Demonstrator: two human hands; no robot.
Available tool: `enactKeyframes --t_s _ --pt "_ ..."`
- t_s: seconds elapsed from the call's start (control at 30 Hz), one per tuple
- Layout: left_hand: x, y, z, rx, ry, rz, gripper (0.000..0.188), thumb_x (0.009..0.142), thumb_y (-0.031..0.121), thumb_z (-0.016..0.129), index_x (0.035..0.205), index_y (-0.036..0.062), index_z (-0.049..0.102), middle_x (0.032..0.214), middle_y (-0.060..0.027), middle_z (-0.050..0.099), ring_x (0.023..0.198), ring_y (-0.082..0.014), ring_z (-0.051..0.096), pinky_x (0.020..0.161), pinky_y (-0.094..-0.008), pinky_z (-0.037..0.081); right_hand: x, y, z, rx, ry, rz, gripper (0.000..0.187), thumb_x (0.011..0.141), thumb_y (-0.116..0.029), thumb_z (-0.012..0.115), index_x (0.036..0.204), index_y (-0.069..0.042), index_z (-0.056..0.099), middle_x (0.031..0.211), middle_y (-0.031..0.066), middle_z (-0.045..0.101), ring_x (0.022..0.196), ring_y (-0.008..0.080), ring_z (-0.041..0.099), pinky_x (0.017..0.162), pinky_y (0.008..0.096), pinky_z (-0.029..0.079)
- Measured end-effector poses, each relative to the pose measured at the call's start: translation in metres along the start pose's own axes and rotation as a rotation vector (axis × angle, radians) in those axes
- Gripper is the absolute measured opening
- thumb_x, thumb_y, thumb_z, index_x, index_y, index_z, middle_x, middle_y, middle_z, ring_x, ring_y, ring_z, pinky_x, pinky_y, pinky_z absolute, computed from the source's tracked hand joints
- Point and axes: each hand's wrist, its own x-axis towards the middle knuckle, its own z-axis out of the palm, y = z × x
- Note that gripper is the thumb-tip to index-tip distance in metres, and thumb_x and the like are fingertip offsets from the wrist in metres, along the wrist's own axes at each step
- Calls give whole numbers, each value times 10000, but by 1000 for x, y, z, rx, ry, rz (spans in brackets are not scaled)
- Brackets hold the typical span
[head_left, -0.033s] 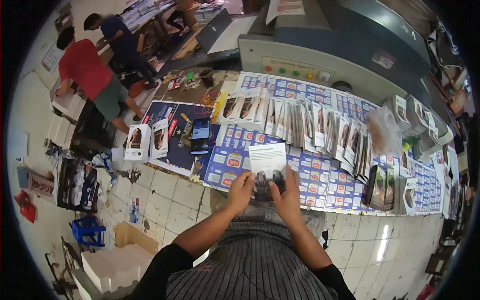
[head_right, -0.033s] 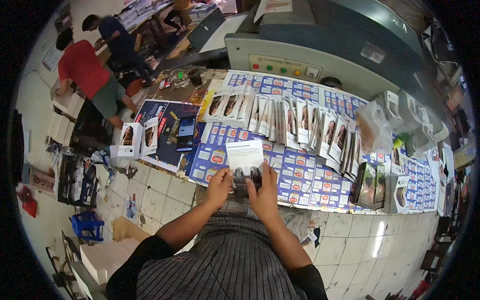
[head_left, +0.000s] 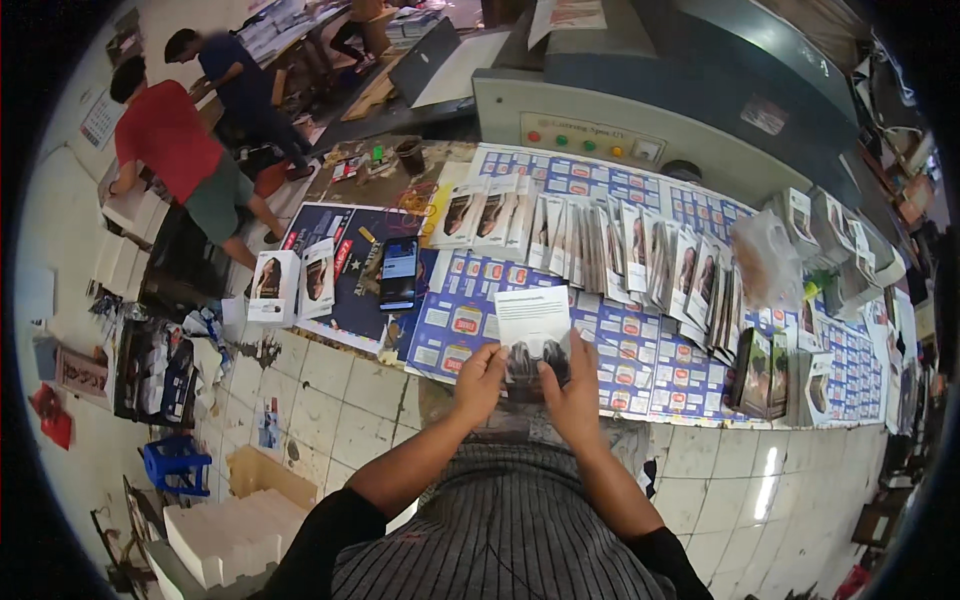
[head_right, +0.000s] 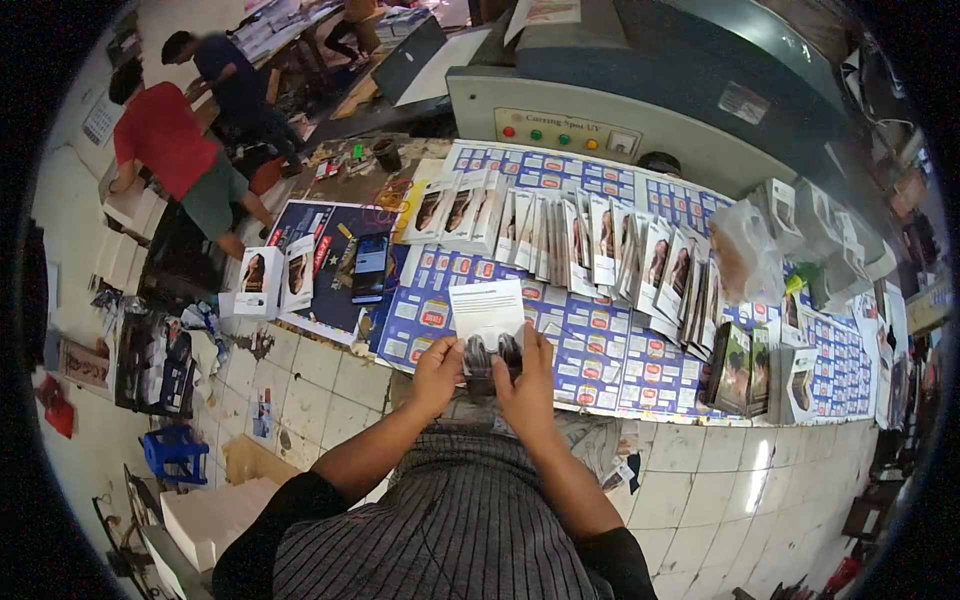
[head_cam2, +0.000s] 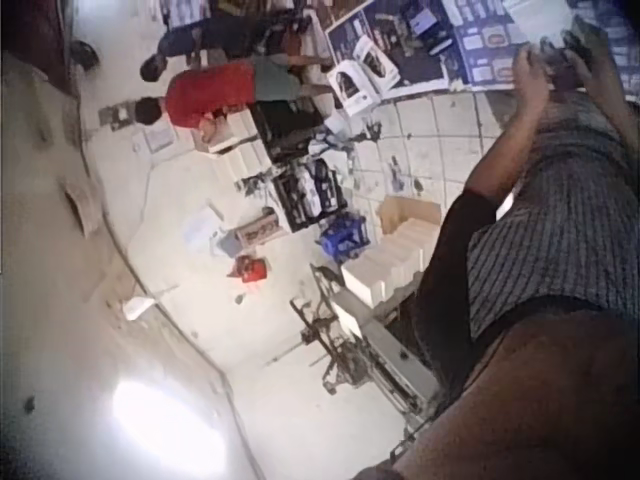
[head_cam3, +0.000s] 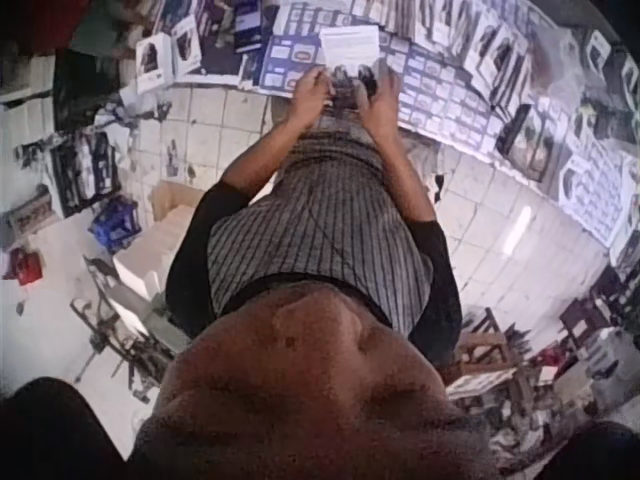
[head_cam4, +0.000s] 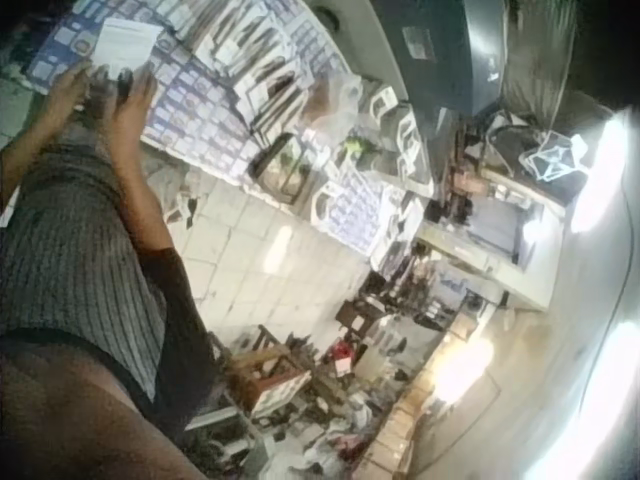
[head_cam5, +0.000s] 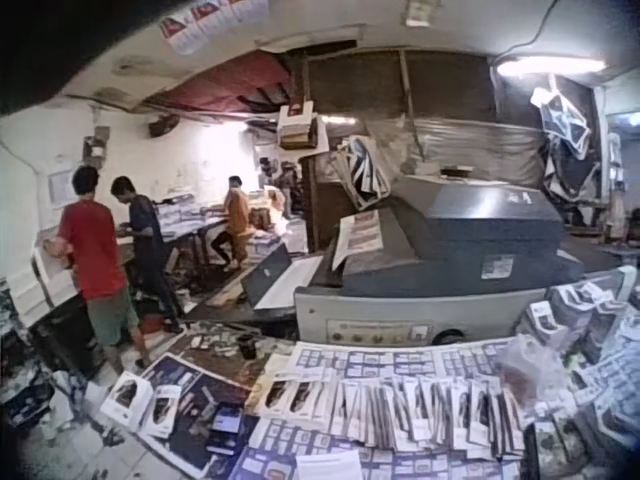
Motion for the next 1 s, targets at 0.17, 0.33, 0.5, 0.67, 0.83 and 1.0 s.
enactKeyframes --t_s 0.17,0.33,0.5,0.67,0.83,1.0 --pt "-3 6 3 8 40 11 224 1041 280 548 1075 70 618 723 74 492 615 -22 459 548 -209 433 -4 -4 4 -118 13 -48 679 869 -155 693 1424 86 384 1393 319 413 1238 467 474 1025 474 430" --pt "-4 5 0 44 46 37 228 1040 273 553 1077 59 622 707 75 472 596 -22 433 538 -205 415 -3 -19 5 -482 120 -274 650 853 -155 706 1403 62 438 1408 314 421 1235 458 494 1014 480 440" --pt "-3 -4 -10 -37 -15 2 287 1049 322 518 1118 60 611 767 48 563 639 -52 519 555 -239 447 -5 -20 10 -119 -94 -123 550 869 -57 689 1377 4 489 1316 277 537 1136 420 577 930 443 496" --pt "8 -6 -35 -726 -264 -276 481 1042 449 444 1344 83 520 1191 -92 634 1048 -213 627 870 -399 518 2 -21 1 426 -318 170 437 883 -26 684 1302 -1 563 1127 110 665 968 247 646 849 342 510" --pt "24 -29 -43 -583 -259 -171 450 968 265 653 1351 60 535 1292 -88 620 1161 -226 616 975 -418 511 16 25 6 678 -285 455 364 895 -52 690 1246 1 609 1064 44 683 923 131 616 812 306 510" --pt "54 -31 -38 429 5 89 409 891 174 710 1252 29 588 1217 -165 632 1099 -279 632 856 -422 508 12 94 10 12 -127 436 397 809 -159 735 1144 20 620 1000 220 692 929 353 681 803 405 518"
